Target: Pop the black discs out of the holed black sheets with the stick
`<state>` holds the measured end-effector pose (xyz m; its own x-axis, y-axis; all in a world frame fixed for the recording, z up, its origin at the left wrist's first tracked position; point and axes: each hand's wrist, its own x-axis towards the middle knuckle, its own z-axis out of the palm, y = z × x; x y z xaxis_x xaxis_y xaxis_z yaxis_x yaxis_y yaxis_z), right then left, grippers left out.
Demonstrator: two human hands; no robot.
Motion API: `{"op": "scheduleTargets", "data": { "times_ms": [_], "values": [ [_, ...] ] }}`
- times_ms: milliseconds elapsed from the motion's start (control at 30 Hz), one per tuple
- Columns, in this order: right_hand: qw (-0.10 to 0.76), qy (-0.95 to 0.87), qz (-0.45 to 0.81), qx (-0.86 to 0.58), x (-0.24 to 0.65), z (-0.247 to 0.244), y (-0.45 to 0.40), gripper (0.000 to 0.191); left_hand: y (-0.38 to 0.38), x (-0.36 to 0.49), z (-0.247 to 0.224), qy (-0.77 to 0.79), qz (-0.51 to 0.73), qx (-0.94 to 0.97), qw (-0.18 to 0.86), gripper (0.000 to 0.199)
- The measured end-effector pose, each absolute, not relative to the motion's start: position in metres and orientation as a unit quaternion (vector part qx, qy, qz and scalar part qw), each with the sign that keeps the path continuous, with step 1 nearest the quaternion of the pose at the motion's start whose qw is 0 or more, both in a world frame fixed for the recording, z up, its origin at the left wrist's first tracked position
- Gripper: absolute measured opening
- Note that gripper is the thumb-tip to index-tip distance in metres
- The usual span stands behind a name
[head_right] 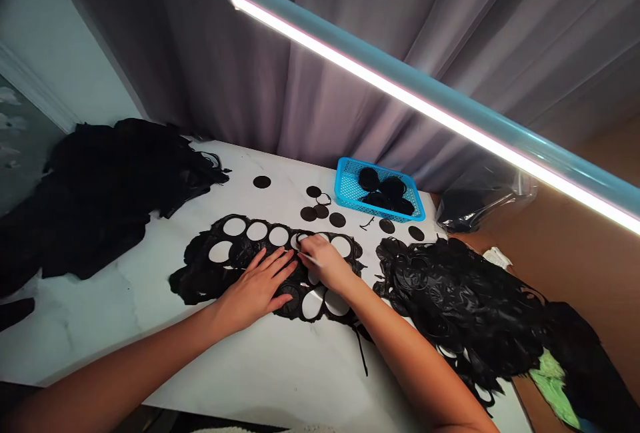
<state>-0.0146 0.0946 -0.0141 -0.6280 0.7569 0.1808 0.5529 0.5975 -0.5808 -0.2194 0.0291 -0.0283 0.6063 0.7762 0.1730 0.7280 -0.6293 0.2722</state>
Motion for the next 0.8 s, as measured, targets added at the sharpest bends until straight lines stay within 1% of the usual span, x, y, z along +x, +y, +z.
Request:
{"op": "scheduleTargets", "data": {
  "times_ms": [67,100,167,267,333,433,567,633,667,733,800],
  "values": [
    [0.172,-0.905,0.181,-0.345,-0.014,-0.011,0.095,0.013,0.029,-0.219,-0.029,0.424,0.136,0.891,0.091,0.051],
    [0.169,-0.911,0.155,-0.343,-0.012,-0.01,0.098,0.013,0.029,-0.219,-0.029,0.424,0.135,0.891,0.092,0.051],
    [0.202,-0.89,0.102,-0.395,-0.003,-0.007,0.113,0.014,0.029,-0.22,-0.029,0.424,0.137,0.891,0.093,0.051],
    [0.292,-0.787,0.038,-0.542,0.011,-0.007,0.144,0.017,0.028,-0.222,-0.027,0.419,0.134,0.893,0.094,0.051],
    [0.337,-0.727,0.053,-0.595,0.015,-0.007,0.16,0.017,0.026,-0.224,-0.026,0.415,0.126,0.896,0.095,0.053],
    [0.392,-0.678,0.084,-0.616,0.017,-0.008,0.171,0.017,0.022,-0.227,-0.024,0.413,0.115,0.899,0.095,0.054],
    [0.432,-0.635,0.072,-0.636,0.027,-0.003,0.174,0.016,0.019,-0.229,-0.021,0.412,0.115,0.897,0.109,0.053],
    [0.439,-0.617,0.109,-0.644,0.033,-0.002,0.175,0.019,0.019,-0.229,-0.02,0.41,0.117,0.898,0.112,0.052],
    [0.443,-0.608,0.151,-0.642,0.033,-0.002,0.174,0.021,0.019,-0.229,-0.02,0.411,0.117,0.898,0.108,0.053],
    [0.447,-0.59,0.28,-0.611,0.025,-0.004,0.169,0.027,0.019,-0.227,-0.018,0.431,0.114,0.891,0.084,0.055],
    [0.441,-0.567,0.425,-0.552,0.007,-0.008,0.16,0.033,0.019,-0.226,-0.015,0.482,0.107,0.868,0.05,0.058]
  ]
}}
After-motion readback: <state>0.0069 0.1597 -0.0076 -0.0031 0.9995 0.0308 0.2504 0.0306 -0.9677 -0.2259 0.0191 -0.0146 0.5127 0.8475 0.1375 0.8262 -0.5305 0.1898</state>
